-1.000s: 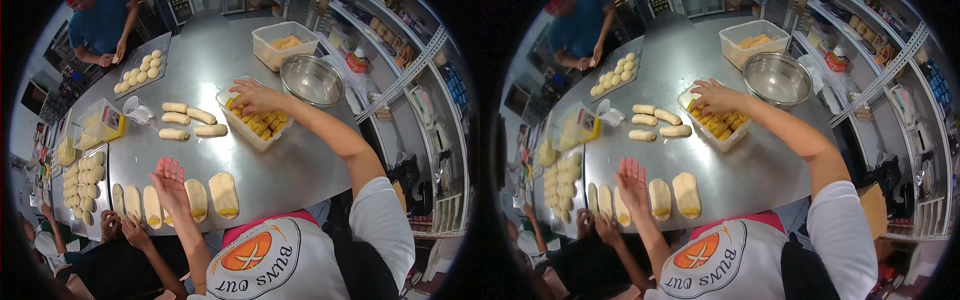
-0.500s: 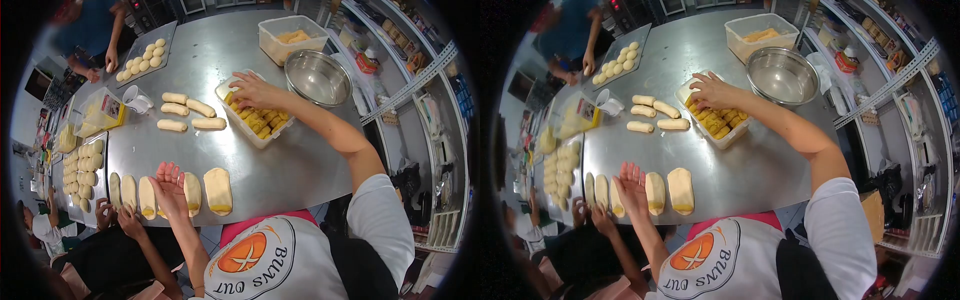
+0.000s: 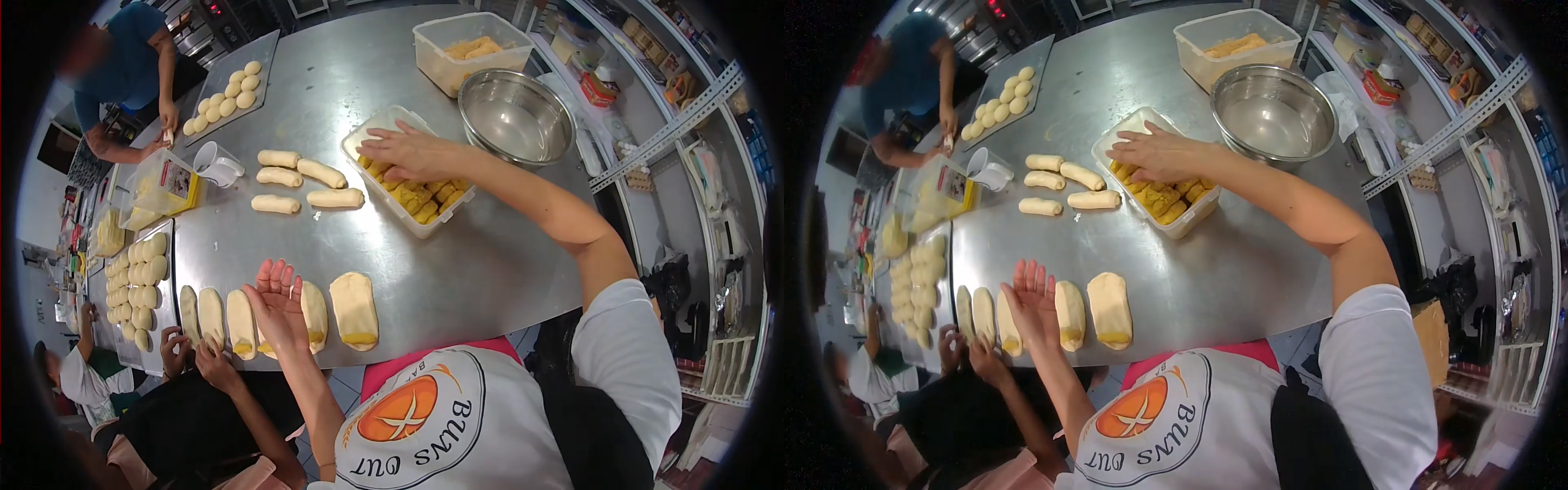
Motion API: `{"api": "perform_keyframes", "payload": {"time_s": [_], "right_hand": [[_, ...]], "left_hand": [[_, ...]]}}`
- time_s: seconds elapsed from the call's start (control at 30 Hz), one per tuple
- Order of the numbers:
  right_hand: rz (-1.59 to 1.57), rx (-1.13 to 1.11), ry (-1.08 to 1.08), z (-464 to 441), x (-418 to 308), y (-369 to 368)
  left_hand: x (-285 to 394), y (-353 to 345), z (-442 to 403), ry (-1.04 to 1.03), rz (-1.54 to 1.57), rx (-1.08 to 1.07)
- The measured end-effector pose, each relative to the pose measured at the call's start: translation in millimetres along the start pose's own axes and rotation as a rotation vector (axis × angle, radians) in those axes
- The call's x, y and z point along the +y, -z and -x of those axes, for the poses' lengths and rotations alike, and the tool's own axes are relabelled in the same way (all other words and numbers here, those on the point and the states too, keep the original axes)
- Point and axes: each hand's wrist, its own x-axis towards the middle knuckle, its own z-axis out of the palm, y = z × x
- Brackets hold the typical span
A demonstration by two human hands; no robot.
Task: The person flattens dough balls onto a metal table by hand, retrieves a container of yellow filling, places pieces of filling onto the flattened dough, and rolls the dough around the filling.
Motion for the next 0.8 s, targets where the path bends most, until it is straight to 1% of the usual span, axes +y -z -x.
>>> {"api": "perform_keyframes", "payload": {"time_s": [0.07,0.17,0.27,0.37,0.47,0.5,0.6,0.63,0.67,0.7,0.73,0.8], "right_hand": [[-0.037,-0.012,-0.013,-2.2,4.5,-12.8],[-0.030,0.034,0.005,2.9,-6.4,6.0],[0.003,0.089,0.045,2.9,-2.5,5.7],[-0.181,0.175,-0.088,4.7,-2.2,7.1],[-0.449,0.282,-0.265,6.3,-11.5,25.2],[-0.570,0.280,-0.369,4.4,-14.0,27.8],[-1.052,0.269,-0.363,4.7,-53.9,38.1],[-1.122,0.255,-0.329,2.4,-62.3,27.3],[-1.123,0.244,-0.297,1.2,-74.7,21.9],[-1.125,0.234,-0.264,0.9,-88.5,18.0],[-1.128,0.228,-0.233,0.1,-101.3,15.7],[-1.087,0.278,-0.245,-3.2,-117.6,13.9]], "left_hand": [[-0.9,-5.2,-1.0,0.012,-0.024,-0.010],[-0.9,-5.8,-2.2,0.018,-0.020,-0.052],[-0.7,-7.7,-3.2,0.018,-0.030,-0.012],[-5.3,-9.9,-5.3,0.035,-0.046,-0.019],[-13.9,-28.0,1.4,0.074,-0.127,-0.044],[-19.4,-29.3,1.0,0.102,-0.087,-0.102],[-29.2,-66.4,4.5,0.044,-0.243,-0.146],[-28.6,-79.0,6.1,-0.005,-0.257,-0.174],[-28.1,-89.2,6.2,-0.054,-0.274,-0.201],[-29.2,-94.7,4.1,-0.096,-0.227,-0.209],[-29.5,-97.8,3.3,-0.105,-0.202,-0.168],[-27.4,-98.6,0.9,-0.074,-0.207,-0.132]]}}
